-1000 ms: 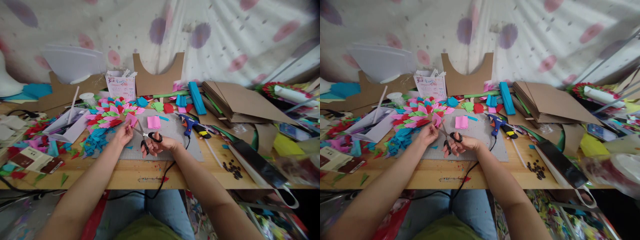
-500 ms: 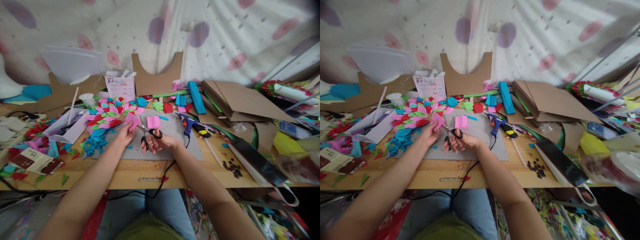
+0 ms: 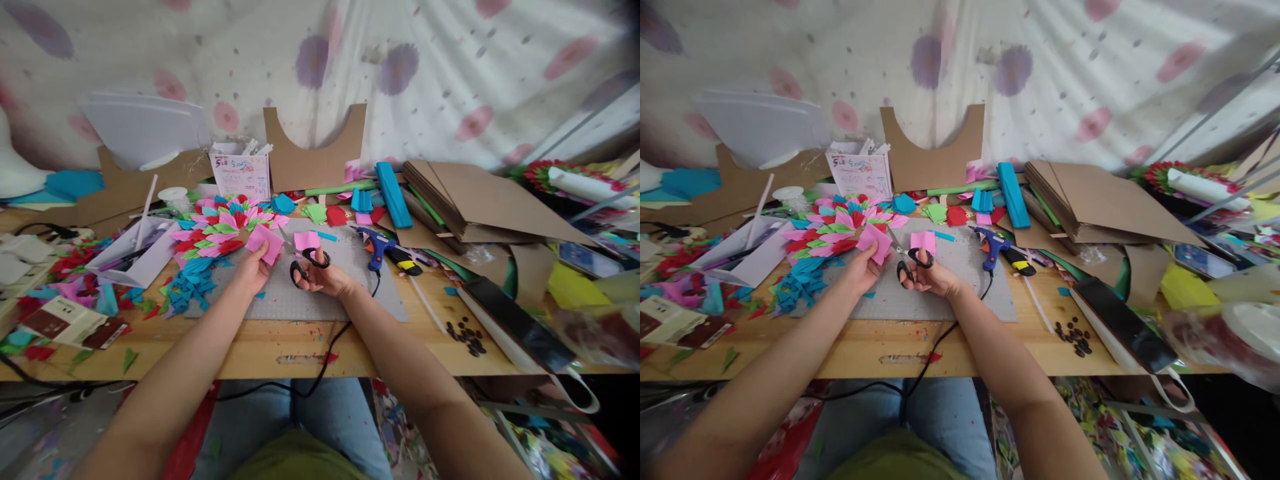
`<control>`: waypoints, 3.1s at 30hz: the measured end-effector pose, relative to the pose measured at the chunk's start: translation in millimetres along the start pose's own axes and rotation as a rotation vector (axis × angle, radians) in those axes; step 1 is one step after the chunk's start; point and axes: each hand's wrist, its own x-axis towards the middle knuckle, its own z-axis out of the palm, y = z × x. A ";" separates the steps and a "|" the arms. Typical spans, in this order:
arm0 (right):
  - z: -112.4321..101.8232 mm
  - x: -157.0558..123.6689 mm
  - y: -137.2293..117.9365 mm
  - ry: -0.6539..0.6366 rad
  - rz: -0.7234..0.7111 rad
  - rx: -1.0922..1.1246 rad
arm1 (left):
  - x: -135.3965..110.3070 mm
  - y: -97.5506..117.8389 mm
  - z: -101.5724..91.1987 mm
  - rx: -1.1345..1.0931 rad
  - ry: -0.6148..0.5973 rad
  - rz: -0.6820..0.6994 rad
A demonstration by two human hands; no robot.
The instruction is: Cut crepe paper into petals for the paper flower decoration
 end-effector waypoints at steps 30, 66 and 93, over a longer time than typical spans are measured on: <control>-3.3 1.1 3.5 0.066 -0.113 0.076 | -0.9 3.9 7.2 -0.062 0.074 -0.035; -1.2 0.9 0.2 0.103 -0.070 0.039 | -12.4 -6.3 11.5 0.051 0.019 -0.047; -1.4 -7.1 -20.6 0.218 -0.136 0.037 | -14.5 -13.2 12.7 0.099 -0.005 -0.070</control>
